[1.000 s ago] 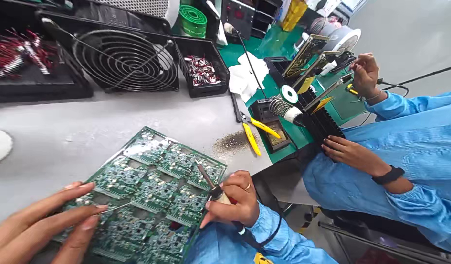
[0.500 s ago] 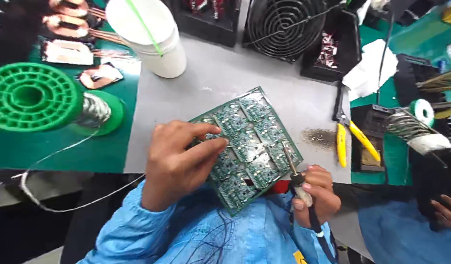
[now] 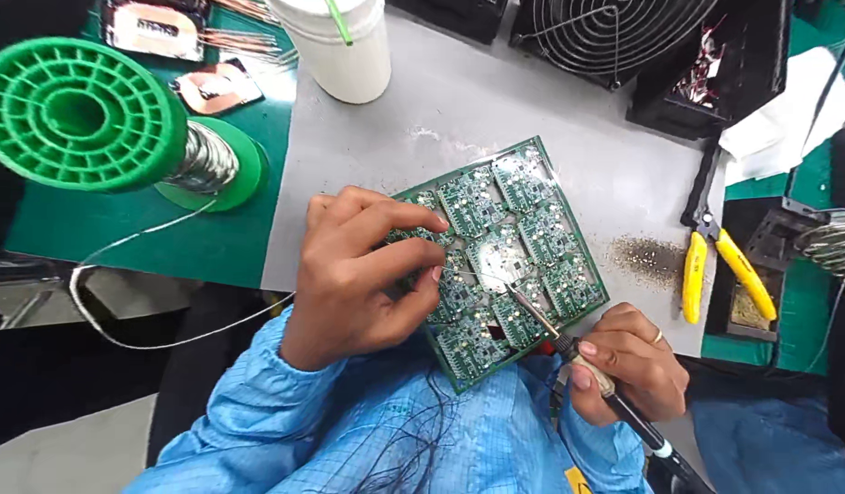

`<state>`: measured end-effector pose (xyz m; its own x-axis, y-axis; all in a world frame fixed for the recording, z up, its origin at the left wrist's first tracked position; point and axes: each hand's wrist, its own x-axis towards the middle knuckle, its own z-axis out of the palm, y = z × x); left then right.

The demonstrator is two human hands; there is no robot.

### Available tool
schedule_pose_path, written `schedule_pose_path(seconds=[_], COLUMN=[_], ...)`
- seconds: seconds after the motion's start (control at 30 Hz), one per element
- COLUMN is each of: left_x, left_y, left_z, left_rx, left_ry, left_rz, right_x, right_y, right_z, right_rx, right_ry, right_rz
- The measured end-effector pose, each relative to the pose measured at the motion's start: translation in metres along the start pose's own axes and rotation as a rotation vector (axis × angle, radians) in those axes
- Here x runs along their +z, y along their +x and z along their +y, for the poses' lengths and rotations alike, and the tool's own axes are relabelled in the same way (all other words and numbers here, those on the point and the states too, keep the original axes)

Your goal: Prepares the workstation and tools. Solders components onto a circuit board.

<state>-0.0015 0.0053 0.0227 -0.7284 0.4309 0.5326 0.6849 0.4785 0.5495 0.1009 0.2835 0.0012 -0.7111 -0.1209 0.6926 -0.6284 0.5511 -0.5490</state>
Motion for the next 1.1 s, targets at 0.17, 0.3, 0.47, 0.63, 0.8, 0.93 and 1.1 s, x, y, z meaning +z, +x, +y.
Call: schedule_pose_path(seconds=[0.17,0.3,0.47,0.63,0.8,0.93,1.1], left_x=[-0.0001,-0.0001,0.0005,0.0007,0.0011,0.0016,0.0020], left_y=[0.0006,0.0006,0.0002,-0.0006,-0.0011,-0.0001,-0.0016], left_z=[0.0006,0.0006,0.0005,0.0007,0.0005,0.0016,0.0011], left_rx=[0.014,0.020,0.024,0.033,0.053,0.063,0.062], left_ry=[0.005,0.004,0.001,-0.004,-0.007,0.006,0.002], left_rz=[0.001,0.000,0.001,0.029,0.028,0.016,0.025], right_x=[0.0006,0.0005,0.0002,0.0000,-0.0006,0.0003,0.0006], right_y=[0.0005,0.0005,0.0002,0.0005,0.0004,0.0000,-0.0007], right_z=[0.0002,0.0002,0.0000,-0.0003,-0.0003,-0.0004,-0.0009], right_rx=[-0.004,-0.002,-0.001,0.002,0.014,0.000,-0.001], right_ry=[-0.013,-0.017,-0.012,-0.009,-0.007,-0.022,-0.031], right_rz=[-0.013,-0.018,-0.021,-0.019,-0.008,-0.026,-0.022])
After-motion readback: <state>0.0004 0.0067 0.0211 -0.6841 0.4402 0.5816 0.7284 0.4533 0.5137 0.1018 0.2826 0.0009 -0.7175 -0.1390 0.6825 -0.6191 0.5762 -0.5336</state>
